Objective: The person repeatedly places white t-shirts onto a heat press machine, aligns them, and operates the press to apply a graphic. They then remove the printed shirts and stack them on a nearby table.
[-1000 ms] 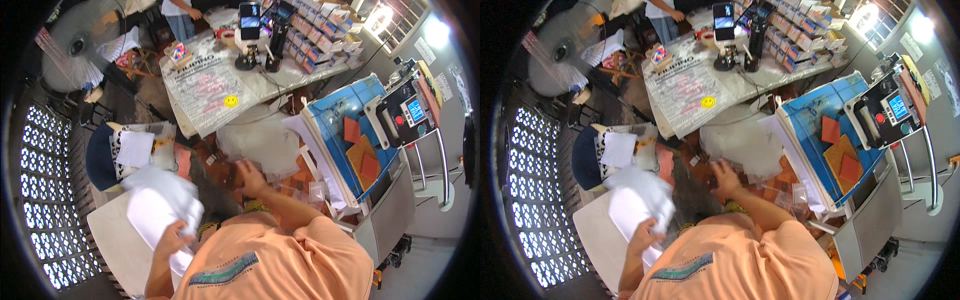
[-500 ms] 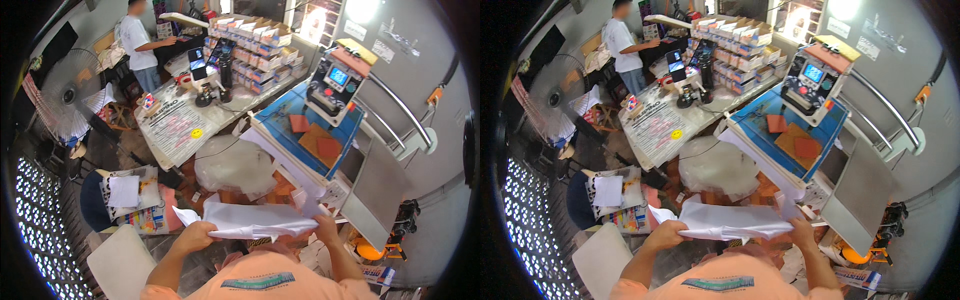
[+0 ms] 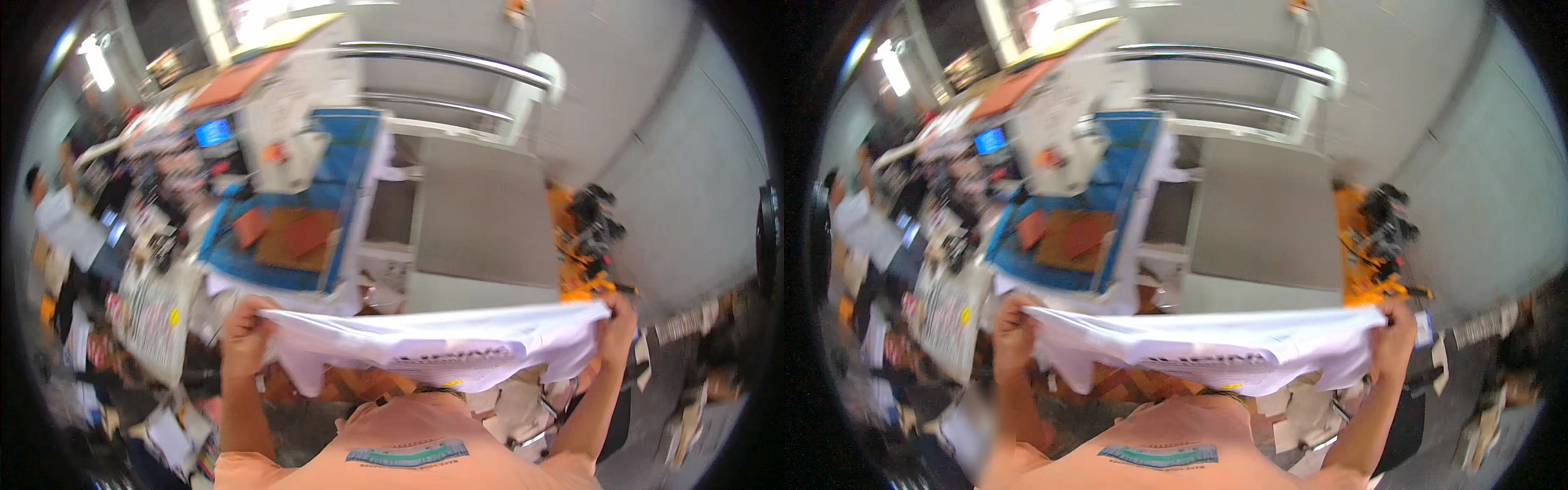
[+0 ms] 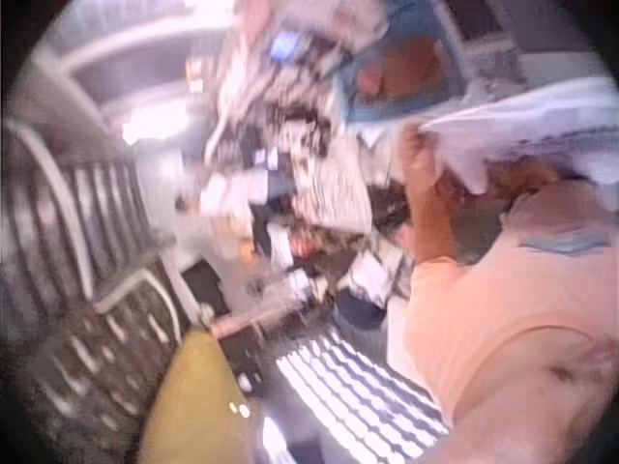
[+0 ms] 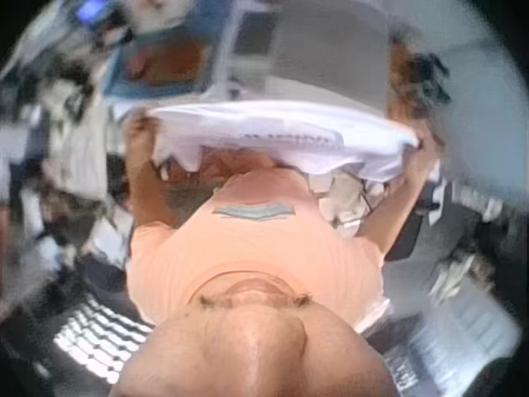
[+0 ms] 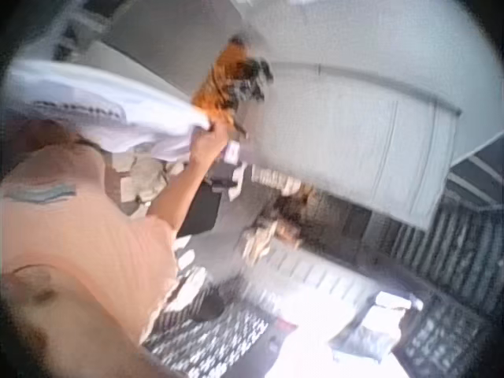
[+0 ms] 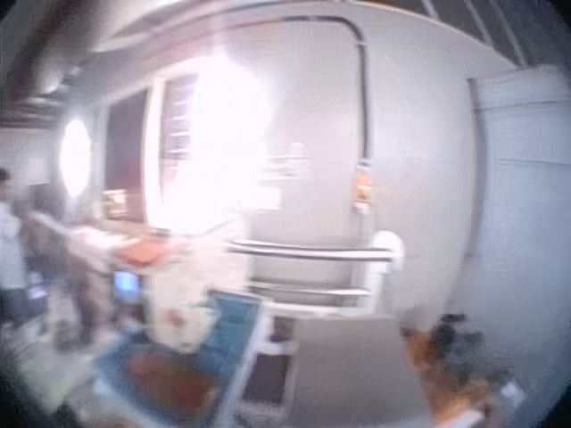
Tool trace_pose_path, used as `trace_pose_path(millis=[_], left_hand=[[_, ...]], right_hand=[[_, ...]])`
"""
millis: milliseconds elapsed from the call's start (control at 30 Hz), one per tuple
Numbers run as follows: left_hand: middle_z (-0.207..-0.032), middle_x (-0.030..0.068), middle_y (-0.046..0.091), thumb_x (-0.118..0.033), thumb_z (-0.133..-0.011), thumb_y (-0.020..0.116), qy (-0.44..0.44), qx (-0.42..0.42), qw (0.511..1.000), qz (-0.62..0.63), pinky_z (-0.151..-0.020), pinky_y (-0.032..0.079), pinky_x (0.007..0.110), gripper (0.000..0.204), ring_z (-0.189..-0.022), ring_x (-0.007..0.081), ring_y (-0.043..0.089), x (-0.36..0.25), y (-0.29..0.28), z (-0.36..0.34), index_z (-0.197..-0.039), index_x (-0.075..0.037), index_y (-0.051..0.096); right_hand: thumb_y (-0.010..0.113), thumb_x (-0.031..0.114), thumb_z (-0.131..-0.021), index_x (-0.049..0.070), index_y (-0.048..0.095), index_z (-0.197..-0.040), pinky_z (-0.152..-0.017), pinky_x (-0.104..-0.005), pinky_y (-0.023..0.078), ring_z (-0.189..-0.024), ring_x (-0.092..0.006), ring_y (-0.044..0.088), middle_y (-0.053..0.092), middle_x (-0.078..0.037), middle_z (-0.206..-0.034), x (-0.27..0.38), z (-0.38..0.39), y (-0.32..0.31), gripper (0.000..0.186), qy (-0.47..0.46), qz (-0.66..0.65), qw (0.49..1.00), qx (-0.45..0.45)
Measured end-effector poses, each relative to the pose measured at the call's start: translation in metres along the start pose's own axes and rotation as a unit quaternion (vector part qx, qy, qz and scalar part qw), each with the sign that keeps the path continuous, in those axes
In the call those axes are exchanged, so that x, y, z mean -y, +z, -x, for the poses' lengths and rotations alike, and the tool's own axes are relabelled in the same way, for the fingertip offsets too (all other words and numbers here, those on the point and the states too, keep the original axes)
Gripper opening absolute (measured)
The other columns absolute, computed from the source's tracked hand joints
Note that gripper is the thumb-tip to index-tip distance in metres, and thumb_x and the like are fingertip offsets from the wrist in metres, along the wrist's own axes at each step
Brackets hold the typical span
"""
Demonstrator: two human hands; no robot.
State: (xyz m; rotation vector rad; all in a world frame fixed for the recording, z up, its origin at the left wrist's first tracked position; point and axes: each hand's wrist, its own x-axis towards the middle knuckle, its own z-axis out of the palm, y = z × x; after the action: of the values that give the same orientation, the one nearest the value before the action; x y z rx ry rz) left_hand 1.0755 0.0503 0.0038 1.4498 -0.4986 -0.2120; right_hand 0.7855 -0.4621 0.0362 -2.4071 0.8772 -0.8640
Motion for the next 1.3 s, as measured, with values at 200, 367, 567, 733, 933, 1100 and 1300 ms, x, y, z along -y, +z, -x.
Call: trace_pose_path(millis=[200,367,567,733,933,1100,1300], left_hand=[[-0.067,0.0009,0.057,-0.013,-0.075,0.079,0.134,-0.088,0.924,-0.346,-0.058,0.043,0.026,0.022,-0.062,0.0093,0.050,-0.030,0.164,-0.233,-0.079,0.001,0.063],[-0.064,0.0096,0.060,-0.019,-0.079,0.076,0.039,0.003,0.894,-0.446,-0.057,0.044,0.031,0.022,-0.057,0.0176,0.053,0.052,0.205,-0.397,-0.076,0.000,0.066],[-0.077,0.0153,0.069,-0.014,-0.084,0.067,-0.083,-0.087,0.854,-0.507,-0.059,0.057,0.036,0.015,-0.070,0.0238,0.071,0.170,0.266,-0.463,-0.086,0.001,0.070],[-0.087,0.0187,0.067,-0.015,-0.093,0.061,-0.203,-0.143,0.957,-0.153,-0.059,0.062,0.035,0.022,-0.066,0.0243,0.069,0.223,0.284,-0.522,-0.101,0.005,0.059],[-0.122,0.0215,0.060,-0.014,-0.091,0.062,0.029,-0.050,0.954,-0.293,-0.089,0.051,0.043,0.037,-0.106,0.0327,0.062,0.267,0.291,-0.510,-0.127,-0.002,0.055],[-0.151,0.0226,0.033,-0.029,-0.087,0.064,0.131,0.178,0.781,-0.585,-0.113,0.022,0.058,0.057,-0.139,0.0435,0.028,0.231,0.327,-0.347,-0.138,-0.008,0.048],[-0.145,0.0278,0.039,-0.037,-0.092,0.057,-0.041,0.080,0.875,-0.477,-0.109,0.031,0.053,0.062,-0.131,0.0469,0.039,0.179,0.258,-0.165,-0.141,-0.001,0.043]], right_hand=[[0.057,0.016,-0.080,-0.002,0.064,-0.087,-0.067,-0.0346,0.047,-0.068,-0.0216,0.058,0.064,-0.012,-0.074,-0.022,-0.194,-0.026,0.021,0.054,0.050,0.997,-0.034],[0.060,0.027,-0.081,0.013,0.073,-0.096,-0.074,-0.0430,0.050,-0.085,-0.0329,0.065,0.069,-0.017,-0.091,-0.098,-0.325,0.081,0.024,0.049,0.188,0.977,0.090],[0.058,0.024,-0.087,0.014,0.072,-0.103,-0.087,-0.0411,0.052,-0.104,-0.0310,0.064,0.066,-0.015,-0.113,-0.181,-0.369,0.220,0.024,0.349,0.060,0.931,0.092],[0.058,0.017,-0.091,0.000,0.065,-0.098,-0.054,-0.0297,0.050,-0.065,-0.0169,0.062,0.064,-0.013,-0.079,-0.243,-0.437,0.298,0.019,0.383,-0.133,0.914,0.017],[0.064,0.038,-0.085,0.002,0.056,-0.126,-0.097,-0.0449,0.048,-0.117,-0.0358,0.058,0.057,-0.022,-0.130,-0.149,-0.415,0.309,0.055,0.108,0.051,0.982,0.148],[0.054,0.047,-0.094,0.006,0.031,-0.149,-0.115,-0.0550,0.019,-0.143,-0.0472,0.017,0.018,-0.021,-0.157,-0.135,-0.273,0.267,0.072,-0.021,0.153,0.959,0.236],[0.054,0.039,-0.095,0.003,0.016,-0.152,-0.113,-0.0509,0.028,-0.140,-0.0488,0.022,0.019,-0.030,-0.153,-0.120,-0.098,0.171,0.078,0.134,0.035,0.955,0.262]])
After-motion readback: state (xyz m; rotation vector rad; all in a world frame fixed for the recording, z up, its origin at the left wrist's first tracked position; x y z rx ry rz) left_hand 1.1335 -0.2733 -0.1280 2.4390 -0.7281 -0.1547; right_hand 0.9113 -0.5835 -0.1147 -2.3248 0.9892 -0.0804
